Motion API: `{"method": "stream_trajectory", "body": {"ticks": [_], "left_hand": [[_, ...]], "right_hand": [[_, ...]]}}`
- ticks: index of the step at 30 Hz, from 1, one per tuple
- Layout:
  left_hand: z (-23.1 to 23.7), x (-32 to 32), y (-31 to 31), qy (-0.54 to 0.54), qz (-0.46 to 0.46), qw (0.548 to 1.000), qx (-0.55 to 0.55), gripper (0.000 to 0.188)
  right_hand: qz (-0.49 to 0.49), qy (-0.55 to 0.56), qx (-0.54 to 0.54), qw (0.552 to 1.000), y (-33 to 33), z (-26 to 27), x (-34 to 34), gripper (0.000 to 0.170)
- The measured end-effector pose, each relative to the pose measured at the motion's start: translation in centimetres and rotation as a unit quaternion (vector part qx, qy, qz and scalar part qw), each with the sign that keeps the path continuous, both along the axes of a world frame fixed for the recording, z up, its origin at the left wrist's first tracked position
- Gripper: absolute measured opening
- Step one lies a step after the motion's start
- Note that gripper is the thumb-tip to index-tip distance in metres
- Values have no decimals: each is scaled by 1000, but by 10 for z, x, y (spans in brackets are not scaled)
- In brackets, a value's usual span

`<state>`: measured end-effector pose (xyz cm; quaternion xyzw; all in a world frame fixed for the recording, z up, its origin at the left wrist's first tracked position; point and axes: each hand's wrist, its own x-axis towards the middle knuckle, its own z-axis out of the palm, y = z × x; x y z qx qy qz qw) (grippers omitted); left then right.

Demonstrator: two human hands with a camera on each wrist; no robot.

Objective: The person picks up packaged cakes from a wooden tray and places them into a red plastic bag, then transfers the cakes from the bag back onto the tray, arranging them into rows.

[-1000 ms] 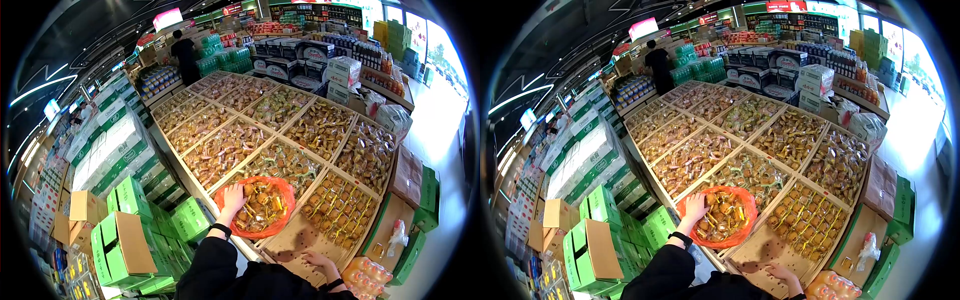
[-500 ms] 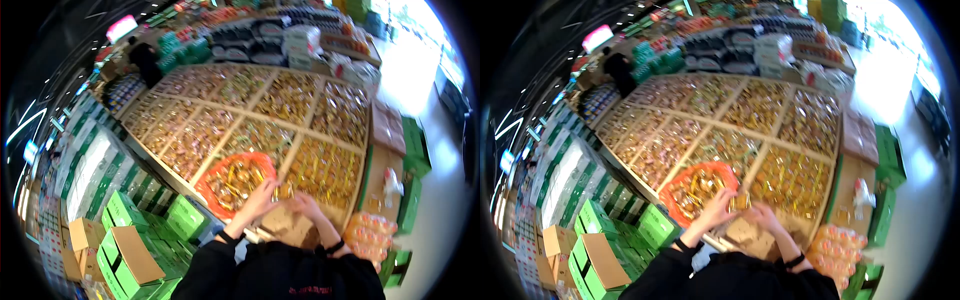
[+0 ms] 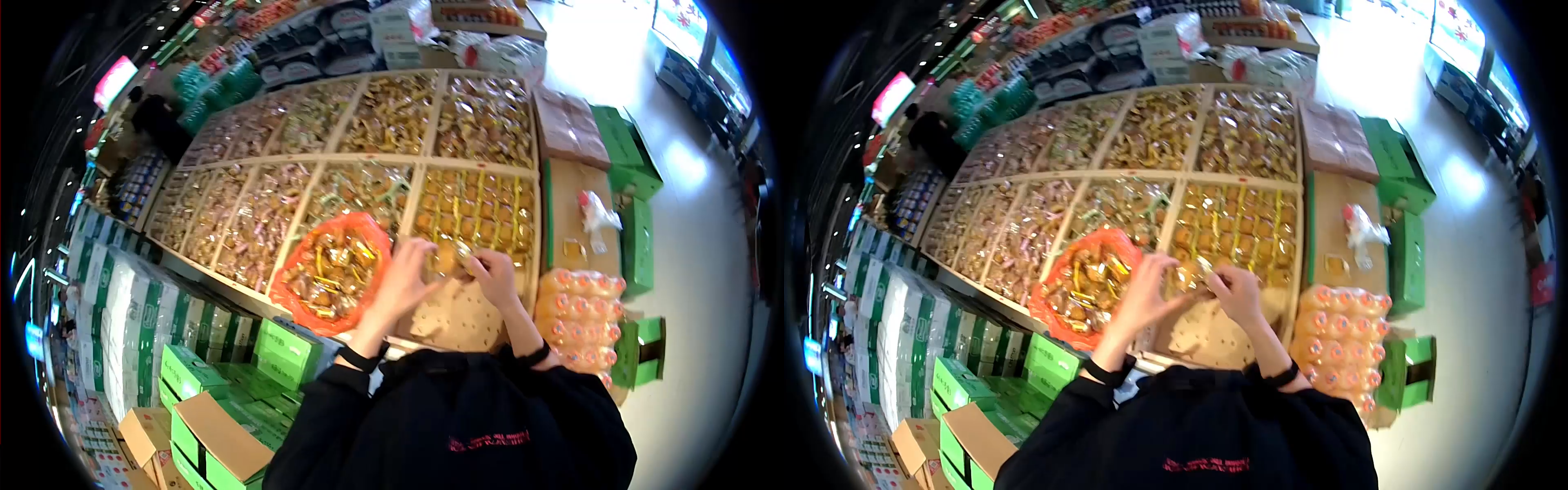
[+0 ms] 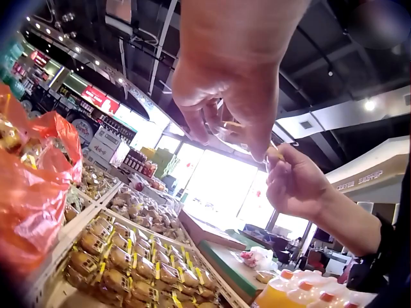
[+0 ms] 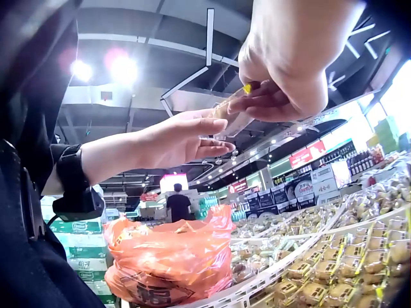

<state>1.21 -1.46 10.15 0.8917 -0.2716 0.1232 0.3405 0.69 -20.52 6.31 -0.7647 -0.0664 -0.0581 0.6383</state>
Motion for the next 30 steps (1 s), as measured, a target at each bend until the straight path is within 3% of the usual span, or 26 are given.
{"method": "stream_trajectory", "body": {"ticks": [1, 2, 4, 6, 10, 12, 17, 26, 28, 29, 30], "left_hand": [[-3, -2, 0, 15, -24, 999, -15, 56], [-6, -5, -1, 25, -43, 998, -27, 55], [-5, -11, -1, 41, -59, 997, -11, 50], [-14, -12, -1, 151, -75, 985, -29, 40], [-20, -17, -3, 171, -80, 979, -71, 24], [-12, -20, -2, 235, -92, 963, -91, 22], [-1, -26, -5, 260, -112, 952, -113, 24], [2, -36, -4, 206, -103, 970, -82, 23], [0, -38, -3, 225, -106, 963, -101, 23], [0, -37, -4, 250, -116, 952, -136, 22], [0, -38, -4, 274, -126, 938, -172, 21]], "right_hand": [[-41, -64, -84, 994, -2, 6, -4, 14], [-72, -92, -76, 990, -1, 8, -6, 8], [-48, -101, -130, 985, -11, 14, -7, 8], [-20, -93, -180, 979, -15, 25, -9, 6], [38, -158, -204, 965, -10, 33, -16, 6], [70, -148, -226, 960, -9, 42, -22, 7], [74, -175, -241, 952, -9, 47, -27, 7], [70, -180, -174, 966, -1, 36, -29, 9], [57, -35, -7, 998, -5, 30, -29, 19], [97, 15, 54, 994, -14, 26, -27, 29], [99, 17, 55, 993, -22, 19, -23, 29]]}}
